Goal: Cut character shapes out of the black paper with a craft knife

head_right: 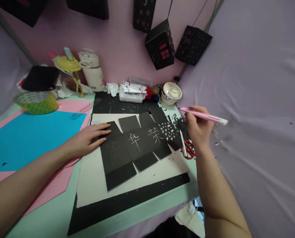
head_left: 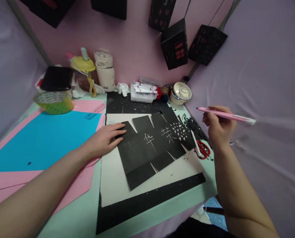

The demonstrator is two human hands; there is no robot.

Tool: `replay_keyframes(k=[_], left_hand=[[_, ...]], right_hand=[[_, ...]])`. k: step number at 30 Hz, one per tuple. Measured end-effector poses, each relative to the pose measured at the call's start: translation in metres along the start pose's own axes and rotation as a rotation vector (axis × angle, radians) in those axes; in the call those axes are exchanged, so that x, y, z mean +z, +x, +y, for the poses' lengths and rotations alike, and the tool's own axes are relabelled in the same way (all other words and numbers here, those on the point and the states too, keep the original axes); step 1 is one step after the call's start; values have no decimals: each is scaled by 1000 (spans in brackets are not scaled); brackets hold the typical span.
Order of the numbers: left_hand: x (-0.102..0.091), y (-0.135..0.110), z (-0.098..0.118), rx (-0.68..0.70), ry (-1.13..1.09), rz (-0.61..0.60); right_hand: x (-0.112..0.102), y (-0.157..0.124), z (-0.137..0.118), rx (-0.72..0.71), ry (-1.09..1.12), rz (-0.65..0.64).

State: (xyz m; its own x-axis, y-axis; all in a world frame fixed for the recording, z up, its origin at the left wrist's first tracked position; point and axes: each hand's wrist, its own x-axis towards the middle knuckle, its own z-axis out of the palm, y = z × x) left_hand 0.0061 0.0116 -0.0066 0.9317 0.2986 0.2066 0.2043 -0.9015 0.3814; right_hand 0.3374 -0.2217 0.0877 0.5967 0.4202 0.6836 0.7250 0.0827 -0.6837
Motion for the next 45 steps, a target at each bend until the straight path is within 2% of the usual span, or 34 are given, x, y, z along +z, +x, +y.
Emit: replay_keyframes(k=[4,6,8,11,15,22,24,27,29,35,39,42,45], left_hand=[[-3,6,8,-64,49,-68],[-5,11,13,-84,72,-108],[-7,18,16,-90,101,-139],[-11,26,18,-76,133,-125],[-9,26,19,-96,106,-50],[8,18,21,-68,36,10],[10,18,19,-74,17,4],[10,18,17,-77,-27,10],[10,17,16,-74,-50,14],[10,15,15,-90,-75,-10],[10,15,14,-83,-126,-10],[10,15,14,-81,-114,-16],[10,15,14,-82,-120,-5]], right_hand=[[9,-8,-21,257,384,64],[24,-19,-32,346,522,10],[44,-32,-43,429,597,-96],[76,-52,-59,530,638,-300],[111,-68,-70,581,663,-429],[144,-87,-49,704,534,-695],[146,-96,-40,642,415,-711],[146,-107,-31,390,196,-693],[145,-110,-29,277,139,-691],[144,-105,-27,229,139,-749],[140,-102,-24,137,127,-820],[138,-103,-24,62,144,-828],[137,-105,-25,49,152,-839]])
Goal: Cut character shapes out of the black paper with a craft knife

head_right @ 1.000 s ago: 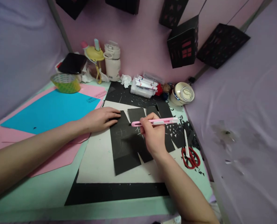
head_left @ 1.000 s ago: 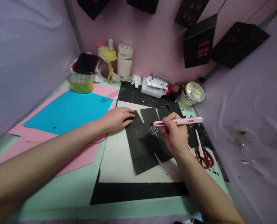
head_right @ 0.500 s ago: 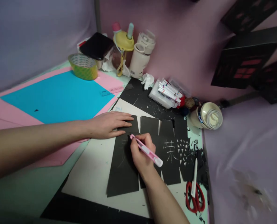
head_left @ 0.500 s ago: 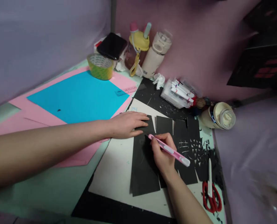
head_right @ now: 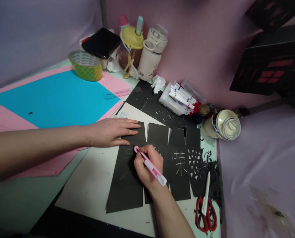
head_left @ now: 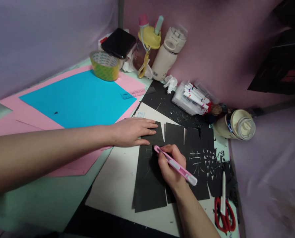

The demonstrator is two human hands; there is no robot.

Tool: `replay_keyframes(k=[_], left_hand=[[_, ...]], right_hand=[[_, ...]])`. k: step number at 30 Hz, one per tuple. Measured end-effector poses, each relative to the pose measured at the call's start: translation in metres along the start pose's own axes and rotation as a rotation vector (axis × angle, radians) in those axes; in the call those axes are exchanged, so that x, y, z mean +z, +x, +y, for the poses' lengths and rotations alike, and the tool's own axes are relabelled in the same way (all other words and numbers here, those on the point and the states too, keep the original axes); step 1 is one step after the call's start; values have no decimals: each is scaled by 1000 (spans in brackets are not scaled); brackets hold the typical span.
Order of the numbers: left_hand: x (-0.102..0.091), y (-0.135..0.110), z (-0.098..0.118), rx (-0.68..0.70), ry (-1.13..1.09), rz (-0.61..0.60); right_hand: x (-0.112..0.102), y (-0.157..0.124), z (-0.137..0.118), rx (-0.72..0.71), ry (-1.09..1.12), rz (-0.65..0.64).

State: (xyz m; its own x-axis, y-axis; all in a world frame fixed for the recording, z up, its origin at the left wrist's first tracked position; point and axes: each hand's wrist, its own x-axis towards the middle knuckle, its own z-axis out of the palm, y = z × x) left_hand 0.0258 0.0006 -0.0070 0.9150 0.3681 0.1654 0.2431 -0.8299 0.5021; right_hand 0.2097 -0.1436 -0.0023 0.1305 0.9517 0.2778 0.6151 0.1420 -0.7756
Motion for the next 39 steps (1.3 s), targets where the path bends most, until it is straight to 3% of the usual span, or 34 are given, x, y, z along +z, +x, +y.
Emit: replay_keyframes(k=[9,13,15,20,28,39], left_hand=[[3,0,-1,-60,31,31],[1,1,1,-73,78,-7],[0,2,2,-76,76,-13],[1,1,1,-79,55,-2],[3,1,0,-59,41,36],[-3,1,3,-68,100,-36]], right_hand=[[1,-1,2,2,43,26],[1,-7,-2,56,127,221],[1,-8,-5,70,128,260],[1,0,-6,-12,-26,91],[1,3,-2,6,16,53],[4,6,-7,-118,-3,36]])
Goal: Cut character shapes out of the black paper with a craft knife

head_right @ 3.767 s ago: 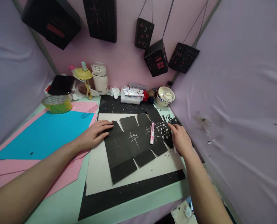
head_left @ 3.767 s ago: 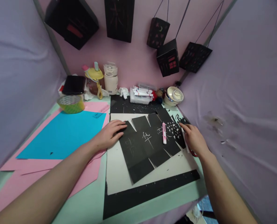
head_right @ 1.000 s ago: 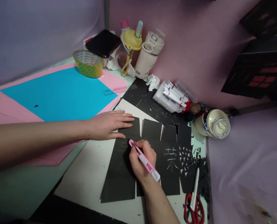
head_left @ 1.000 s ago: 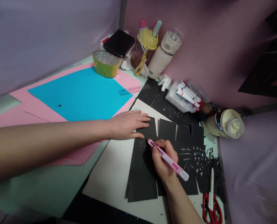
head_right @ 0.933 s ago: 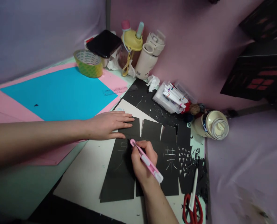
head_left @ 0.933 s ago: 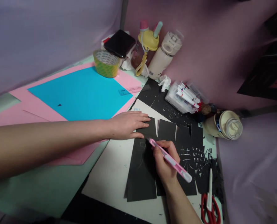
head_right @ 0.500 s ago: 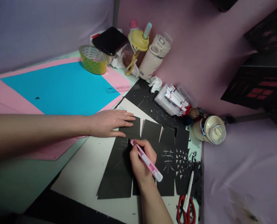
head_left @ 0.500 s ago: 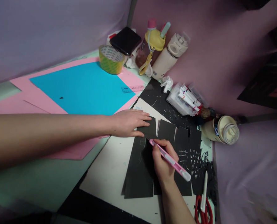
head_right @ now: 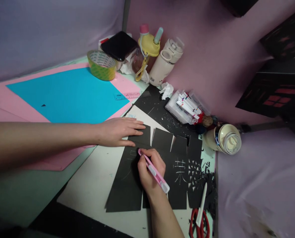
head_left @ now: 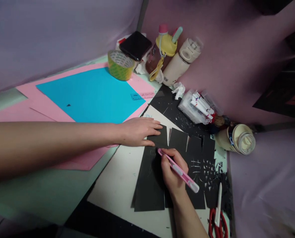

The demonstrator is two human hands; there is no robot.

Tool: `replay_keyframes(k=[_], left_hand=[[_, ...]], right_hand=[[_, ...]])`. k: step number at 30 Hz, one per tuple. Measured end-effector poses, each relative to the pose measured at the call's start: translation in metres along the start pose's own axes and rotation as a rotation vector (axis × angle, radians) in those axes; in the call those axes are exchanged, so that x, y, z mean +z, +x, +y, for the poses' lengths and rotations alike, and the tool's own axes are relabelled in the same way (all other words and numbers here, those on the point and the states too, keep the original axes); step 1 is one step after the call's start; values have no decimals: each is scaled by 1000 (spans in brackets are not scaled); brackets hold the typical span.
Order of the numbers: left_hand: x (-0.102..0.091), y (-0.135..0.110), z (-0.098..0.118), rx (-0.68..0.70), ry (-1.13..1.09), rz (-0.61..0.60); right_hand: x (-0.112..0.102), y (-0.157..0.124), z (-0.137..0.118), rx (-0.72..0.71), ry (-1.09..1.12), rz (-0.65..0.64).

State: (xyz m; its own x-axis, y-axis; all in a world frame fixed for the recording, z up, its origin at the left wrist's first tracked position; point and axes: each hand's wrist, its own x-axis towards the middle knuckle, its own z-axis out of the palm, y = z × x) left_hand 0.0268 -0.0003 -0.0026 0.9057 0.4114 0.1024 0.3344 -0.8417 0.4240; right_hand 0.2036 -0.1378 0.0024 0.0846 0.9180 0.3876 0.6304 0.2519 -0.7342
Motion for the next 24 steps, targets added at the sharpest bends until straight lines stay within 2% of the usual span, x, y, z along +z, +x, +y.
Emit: replay_keyframes(k=[6,14,24], left_hand=[[1,0,0,-6,-9,0],[3,-2,1,4,30,9],[2,-1,2,-1,41,-1]], right_hand=[[0,-2,1,-23,-28,-19],[2,-7,2,-110,-132,-107],[4,-9,1,-83,-166,-106]])
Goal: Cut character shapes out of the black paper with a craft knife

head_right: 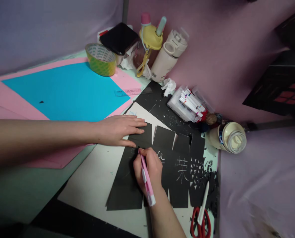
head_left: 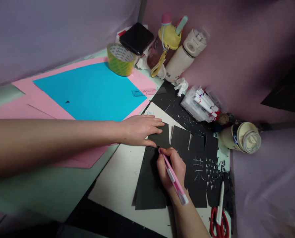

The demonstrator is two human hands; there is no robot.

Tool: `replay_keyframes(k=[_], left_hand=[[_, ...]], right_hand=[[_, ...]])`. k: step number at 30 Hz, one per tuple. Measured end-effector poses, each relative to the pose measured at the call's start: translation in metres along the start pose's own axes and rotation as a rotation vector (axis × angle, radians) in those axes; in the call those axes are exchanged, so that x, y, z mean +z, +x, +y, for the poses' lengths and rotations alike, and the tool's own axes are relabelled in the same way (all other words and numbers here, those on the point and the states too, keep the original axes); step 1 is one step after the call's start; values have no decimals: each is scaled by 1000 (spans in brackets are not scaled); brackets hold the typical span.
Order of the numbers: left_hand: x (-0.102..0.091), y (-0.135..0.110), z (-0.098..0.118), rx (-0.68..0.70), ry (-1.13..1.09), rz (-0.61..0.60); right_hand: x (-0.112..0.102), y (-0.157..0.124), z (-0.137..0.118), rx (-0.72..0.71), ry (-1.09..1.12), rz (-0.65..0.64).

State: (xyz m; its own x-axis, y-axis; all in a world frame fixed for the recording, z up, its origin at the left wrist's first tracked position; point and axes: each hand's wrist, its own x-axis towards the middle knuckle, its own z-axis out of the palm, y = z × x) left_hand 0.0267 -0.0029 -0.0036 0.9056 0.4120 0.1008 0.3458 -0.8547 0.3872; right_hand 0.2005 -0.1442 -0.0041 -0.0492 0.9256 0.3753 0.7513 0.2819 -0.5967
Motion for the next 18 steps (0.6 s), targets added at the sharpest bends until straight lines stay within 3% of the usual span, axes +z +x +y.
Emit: replay_keyframes(k=[18], left_hand=[[0,1,0,-3,-37,6]], right_hand=[[0,-1,1,-5,-40,26]])
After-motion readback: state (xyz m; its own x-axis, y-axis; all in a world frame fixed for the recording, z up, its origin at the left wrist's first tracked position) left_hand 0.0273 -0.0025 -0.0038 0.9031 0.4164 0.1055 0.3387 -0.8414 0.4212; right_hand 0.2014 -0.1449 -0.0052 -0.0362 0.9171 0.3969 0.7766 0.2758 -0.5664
